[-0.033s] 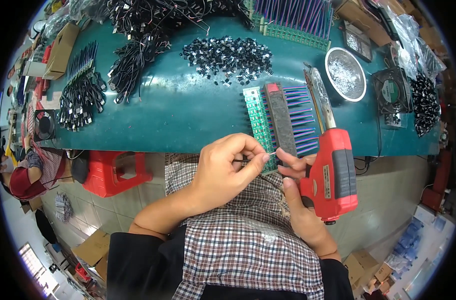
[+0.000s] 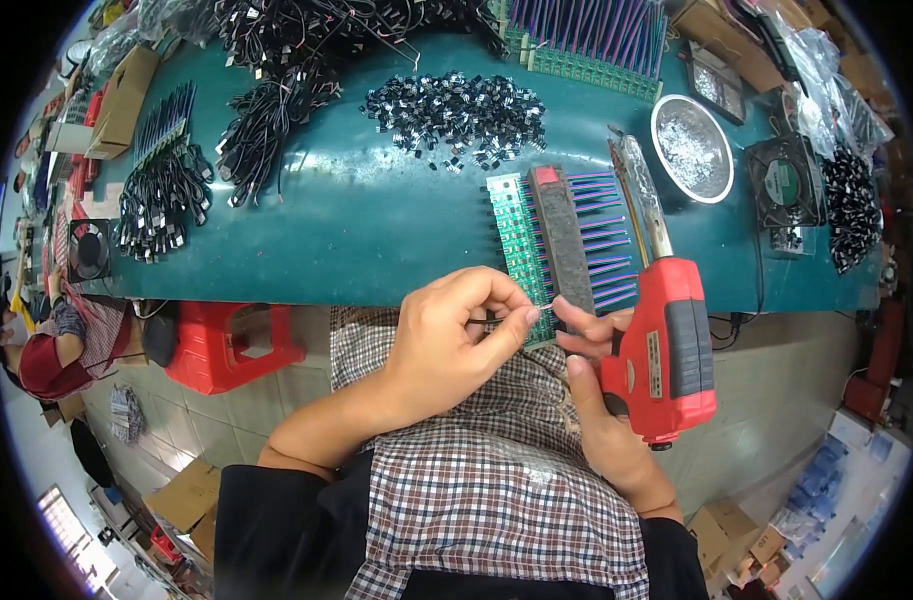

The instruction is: The person solders USB cables to a circuit board by picking up cables one at a time, positioning their wires onto the board contacts, and soldering them in place using a soldering gun.

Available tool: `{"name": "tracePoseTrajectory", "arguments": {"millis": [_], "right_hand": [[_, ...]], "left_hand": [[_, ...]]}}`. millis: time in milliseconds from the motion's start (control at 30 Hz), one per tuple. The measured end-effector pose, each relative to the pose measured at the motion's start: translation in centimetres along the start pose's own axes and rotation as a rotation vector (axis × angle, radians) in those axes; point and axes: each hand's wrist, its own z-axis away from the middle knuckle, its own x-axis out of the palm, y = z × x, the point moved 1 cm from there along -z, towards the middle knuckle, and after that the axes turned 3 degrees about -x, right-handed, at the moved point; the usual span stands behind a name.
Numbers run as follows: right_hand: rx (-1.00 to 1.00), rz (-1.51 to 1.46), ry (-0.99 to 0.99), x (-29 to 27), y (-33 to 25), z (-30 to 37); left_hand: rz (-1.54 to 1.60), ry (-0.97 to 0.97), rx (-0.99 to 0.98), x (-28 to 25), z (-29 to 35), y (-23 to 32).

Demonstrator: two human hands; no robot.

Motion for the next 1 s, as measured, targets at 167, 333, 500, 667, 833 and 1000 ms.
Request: {"name": "tracePoseTrajectory", "arguments": {"millis": [167,333,500,667,833,1000], "right_hand": [[-0.032,0.023,-0.013,0.0,0.1,0.2],[-0.032,0.074,-0.009,0.2,-0.1,0.3],[0.012,0.030,-0.041,0.0,-0.5,-0.1],[0.077,-0.028,-0.027,-0.8,-0.6,-0.3],[0.090,-0.103,0.154,-1.6,-1.5,-0.6],[0.168,-0.182,0.252,-2.1,-1.1,-0.8]], "left_hand": [[-0.052,0.020,0.018,0.0,0.1,0.4],[-0.156,0.083,0.133,0.2,-0.1,0.4],[-0.356,0.103,0.491,0.1,-0.6,-0.3],[-0.387,0.098,0.354,-1.7,-2.4,0.7],[-0.277,0.096,0.070,-3.6,-5.9,-0.2],[-0.335,0.032,0.014,-4.1,-7.8,-0.2]]}}
